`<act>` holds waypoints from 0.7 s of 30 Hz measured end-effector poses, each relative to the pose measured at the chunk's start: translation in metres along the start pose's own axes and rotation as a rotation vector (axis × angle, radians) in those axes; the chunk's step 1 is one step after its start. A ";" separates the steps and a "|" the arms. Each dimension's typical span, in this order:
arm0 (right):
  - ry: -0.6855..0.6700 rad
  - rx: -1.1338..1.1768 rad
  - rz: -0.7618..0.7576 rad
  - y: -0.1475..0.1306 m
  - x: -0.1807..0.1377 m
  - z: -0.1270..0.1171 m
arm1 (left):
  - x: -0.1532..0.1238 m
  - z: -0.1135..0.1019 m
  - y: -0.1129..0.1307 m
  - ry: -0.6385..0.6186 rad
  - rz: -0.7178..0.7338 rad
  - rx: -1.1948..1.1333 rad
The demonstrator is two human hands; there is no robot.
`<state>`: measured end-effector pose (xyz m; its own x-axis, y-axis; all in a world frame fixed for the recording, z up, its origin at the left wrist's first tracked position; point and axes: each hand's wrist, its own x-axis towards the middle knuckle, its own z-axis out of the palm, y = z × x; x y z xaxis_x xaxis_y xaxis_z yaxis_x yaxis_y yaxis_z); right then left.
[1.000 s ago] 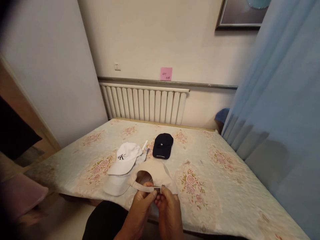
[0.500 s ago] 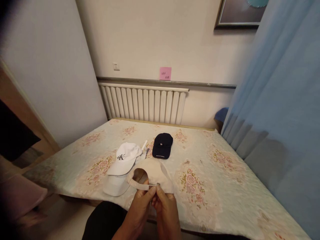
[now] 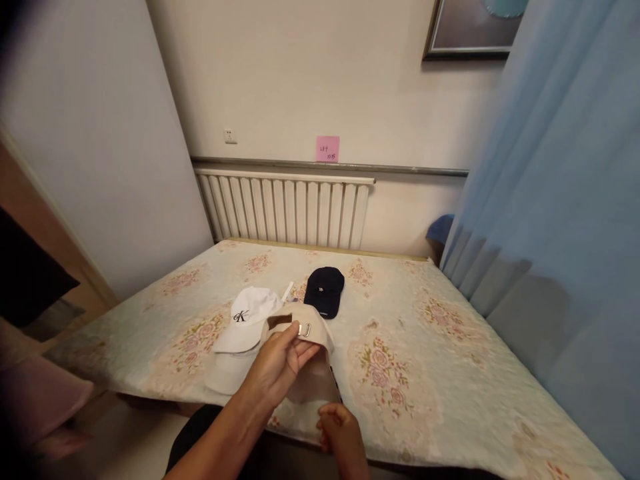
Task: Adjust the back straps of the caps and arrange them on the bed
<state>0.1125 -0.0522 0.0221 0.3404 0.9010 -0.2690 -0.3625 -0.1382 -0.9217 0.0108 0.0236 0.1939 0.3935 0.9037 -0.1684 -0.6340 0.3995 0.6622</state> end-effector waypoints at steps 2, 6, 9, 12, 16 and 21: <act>-0.013 0.070 0.053 0.009 0.002 -0.009 | 0.001 0.004 0.003 -0.019 -0.007 0.000; -0.030 0.294 0.175 0.015 0.002 -0.018 | -0.001 0.012 0.010 -0.062 -0.030 -0.023; -0.039 0.488 0.300 0.014 0.004 -0.025 | -0.006 0.018 0.015 -0.069 -0.069 -0.037; -0.096 0.635 0.340 0.011 0.009 -0.032 | -0.012 0.021 0.019 -0.075 -0.095 -0.037; -0.121 0.727 0.324 0.008 0.012 -0.037 | -0.018 0.023 0.022 -0.091 -0.112 -0.040; 0.004 0.744 0.310 0.000 0.007 -0.027 | -0.022 0.020 0.024 -0.177 -0.121 -0.052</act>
<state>0.1388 -0.0572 0.0130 0.1316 0.8649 -0.4843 -0.9233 -0.0708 -0.3774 0.0007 0.0105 0.2280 0.5769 0.8093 -0.1103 -0.6068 0.5150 0.6054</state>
